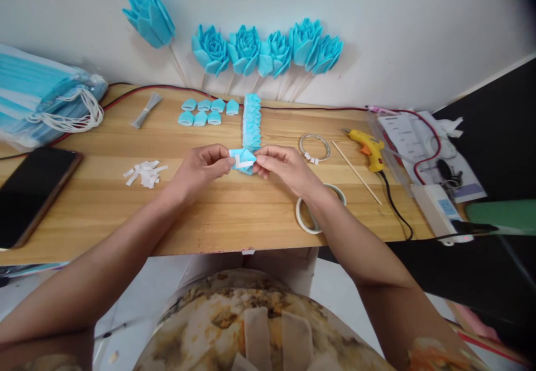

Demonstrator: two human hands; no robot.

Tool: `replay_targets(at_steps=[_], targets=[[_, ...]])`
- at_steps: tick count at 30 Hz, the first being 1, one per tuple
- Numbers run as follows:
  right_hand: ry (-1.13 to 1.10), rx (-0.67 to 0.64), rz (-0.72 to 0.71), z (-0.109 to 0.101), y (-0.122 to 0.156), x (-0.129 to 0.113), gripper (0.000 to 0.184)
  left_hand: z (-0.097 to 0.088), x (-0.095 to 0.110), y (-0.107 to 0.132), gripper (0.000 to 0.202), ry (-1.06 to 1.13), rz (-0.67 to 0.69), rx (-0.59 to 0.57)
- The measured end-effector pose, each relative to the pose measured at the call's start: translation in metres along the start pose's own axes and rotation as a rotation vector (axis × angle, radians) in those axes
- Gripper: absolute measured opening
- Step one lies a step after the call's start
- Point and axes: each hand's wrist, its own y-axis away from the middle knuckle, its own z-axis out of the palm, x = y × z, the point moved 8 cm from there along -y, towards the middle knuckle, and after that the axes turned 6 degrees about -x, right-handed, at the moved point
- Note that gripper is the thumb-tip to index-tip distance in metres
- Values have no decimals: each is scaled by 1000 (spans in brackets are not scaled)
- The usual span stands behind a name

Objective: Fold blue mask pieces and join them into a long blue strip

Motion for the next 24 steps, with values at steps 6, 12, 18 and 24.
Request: replay_targets(at_steps=[6, 12, 18, 24], targets=[[14, 10, -3, -1, 1, 1, 31, 2, 8, 4, 25, -84, 18, -6], [93, 7, 20, 0, -1, 1, 19, -2, 10, -4, 24, -220, 67, 18], [-59, 80, 20, -9, -4, 5, 24, 2, 73, 77, 9, -416, 435, 233], [-263, 124, 4, -18, -6, 10, 26, 73, 29, 148, 25, -462, 437, -124]])
